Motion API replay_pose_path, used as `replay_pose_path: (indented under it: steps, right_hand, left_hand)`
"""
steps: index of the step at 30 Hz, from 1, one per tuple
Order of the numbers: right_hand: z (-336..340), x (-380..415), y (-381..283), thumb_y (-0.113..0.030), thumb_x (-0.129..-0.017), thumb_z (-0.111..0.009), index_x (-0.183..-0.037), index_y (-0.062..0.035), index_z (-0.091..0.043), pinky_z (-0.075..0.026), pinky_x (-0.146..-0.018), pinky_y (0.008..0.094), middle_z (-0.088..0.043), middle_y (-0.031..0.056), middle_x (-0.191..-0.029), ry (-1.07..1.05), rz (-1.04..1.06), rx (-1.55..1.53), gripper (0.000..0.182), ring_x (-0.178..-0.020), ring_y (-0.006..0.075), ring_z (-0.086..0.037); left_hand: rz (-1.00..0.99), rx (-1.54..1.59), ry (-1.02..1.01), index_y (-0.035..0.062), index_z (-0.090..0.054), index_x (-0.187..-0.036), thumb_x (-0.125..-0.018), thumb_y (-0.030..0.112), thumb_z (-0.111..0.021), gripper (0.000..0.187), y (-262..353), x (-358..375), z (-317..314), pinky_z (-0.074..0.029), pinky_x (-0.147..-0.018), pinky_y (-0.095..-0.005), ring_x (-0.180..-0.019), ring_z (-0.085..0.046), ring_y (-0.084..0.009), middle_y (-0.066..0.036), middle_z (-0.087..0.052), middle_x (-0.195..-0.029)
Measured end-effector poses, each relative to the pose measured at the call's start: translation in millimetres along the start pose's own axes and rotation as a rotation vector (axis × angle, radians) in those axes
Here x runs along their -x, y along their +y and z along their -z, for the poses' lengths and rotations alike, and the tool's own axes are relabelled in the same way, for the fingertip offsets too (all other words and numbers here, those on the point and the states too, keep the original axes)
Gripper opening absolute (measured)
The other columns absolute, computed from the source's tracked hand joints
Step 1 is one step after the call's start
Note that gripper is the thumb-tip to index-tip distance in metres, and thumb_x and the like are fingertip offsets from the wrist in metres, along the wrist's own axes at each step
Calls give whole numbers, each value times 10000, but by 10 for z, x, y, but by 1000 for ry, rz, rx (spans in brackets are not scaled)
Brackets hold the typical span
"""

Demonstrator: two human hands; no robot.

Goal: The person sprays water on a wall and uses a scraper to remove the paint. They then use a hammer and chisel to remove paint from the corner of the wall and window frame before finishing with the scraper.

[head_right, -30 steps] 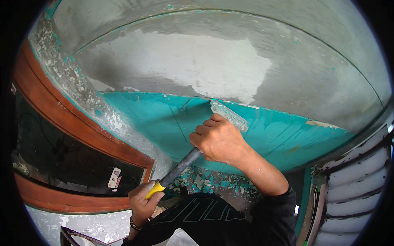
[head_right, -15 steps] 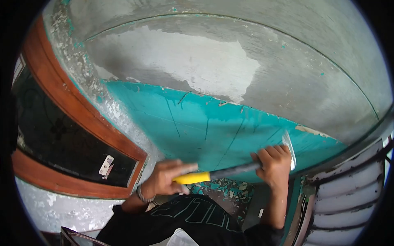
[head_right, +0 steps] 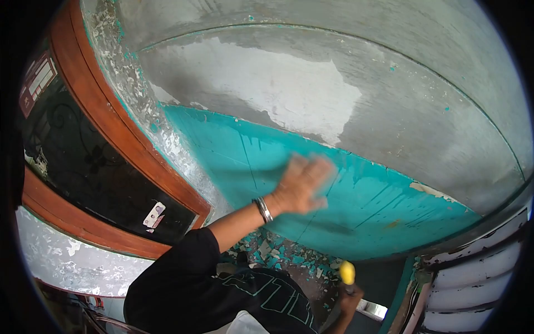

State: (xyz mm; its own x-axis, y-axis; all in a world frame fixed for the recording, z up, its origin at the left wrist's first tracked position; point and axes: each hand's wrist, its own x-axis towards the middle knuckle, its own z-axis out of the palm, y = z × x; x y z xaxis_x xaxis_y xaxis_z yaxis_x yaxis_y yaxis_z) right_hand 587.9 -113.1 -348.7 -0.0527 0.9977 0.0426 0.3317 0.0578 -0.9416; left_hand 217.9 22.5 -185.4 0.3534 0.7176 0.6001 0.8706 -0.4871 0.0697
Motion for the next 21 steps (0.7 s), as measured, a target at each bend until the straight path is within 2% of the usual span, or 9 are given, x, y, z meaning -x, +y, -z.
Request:
replay_pose_path:
  steps: [2, 3, 6, 9, 13, 14, 16, 18, 21]
  right_hand:
    - [218, 12, 7, -70, -792, -670, -603, -61, -485, -277, -461, 261, -408, -48, -545, 51, -16, -103, 264, -533, 48, -371]
    - [302, 21, -43, -51, -803, -662, -619, -80, -475, -268, -473, 247, -400, -58, -570, 163, 9, -170, 264, -540, 45, -363]
    - [454, 120, -230, -63, -823, -663, -649, -108, -396, -240, -513, 249, -335, -62, -628, 319, 12, -142, 322, -575, 55, -312]
    - [386, 127, -346, -96, -818, -678, -623, -129, -331, -211, -526, 263, -290, -71, -628, 326, 26, -74, 399, -594, 57, -273]
    - [216, 109, -443, -138, -828, -688, -622, -120, -339, -214, -527, 270, -296, -61, -621, 291, 76, -83, 406, -594, 63, -273]
    - [208, 121, -466, -142, -827, -693, -634, -108, -372, -230, -524, 263, -316, -60, -619, 298, 99, -77, 376, -589, 65, -291]
    - [229, 143, -516, -165, -842, -686, -639, -97, -383, -220, -522, 264, -314, -58, -619, 303, 140, -59, 372, -583, 70, -285]
    - [272, 127, -485, -178, -849, -684, -638, -97, -372, -213, -524, 265, -310, -58, -621, 304, 121, -72, 385, -585, 69, -279]
    - [272, 147, -586, -194, -856, -678, -639, -96, -356, -212, -532, 266, -304, -58, -627, 261, 87, -85, 401, -595, 66, -275]
  left_hand:
    - [-548, 291, -256, 160, -488, -1352, -860, 433, -563, 568, 145, 126, -357, -218, -1068, -623, -1392, -263, -338, -144, -329, -1484]
    - [-552, 292, -252, 160, -488, -1352, -860, 433, -563, 568, 137, 148, -342, -218, -1068, -623, -1392, -263, -338, -144, -329, -1484]
    - [-211, -18, 323, 95, -506, -1320, -871, 387, -557, 537, -13, 29, 0, -243, -1058, -601, -1379, -288, -338, -177, -342, -1465]
    - [96, -61, 414, 1, -335, -1414, -882, 457, -507, 721, -23, -338, 235, -127, -1087, -623, -1384, -235, -407, -242, -276, -1475]
    - [-84, -111, 109, 18, -300, -1438, -871, 503, -516, 776, 318, -303, -153, -109, -1133, -552, -1419, -177, -346, -197, -270, -1496]
    - [-389, -88, -374, 28, -293, -1444, -871, 502, -517, 777, 391, -185, -281, -110, -1138, -539, -1424, -168, -332, -187, -260, -1504]
    - [-694, -64, -852, 37, -287, -1451, -872, 501, -518, 777, 466, -108, -352, -111, -1144, -525, -1428, -159, -318, -177, -251, -1512]
    - [-505, -4, -172, 75, -261, -1470, -870, 469, -539, 770, 451, -114, -231, -105, -1151, -516, -1427, -169, -306, -158, -240, -1521]
    - [-39, -104, 135, 104, -235, -1483, -851, 431, -583, 792, 463, -565, 114, -106, -1158, -504, -1425, -181, -287, -137, -234, -1528]
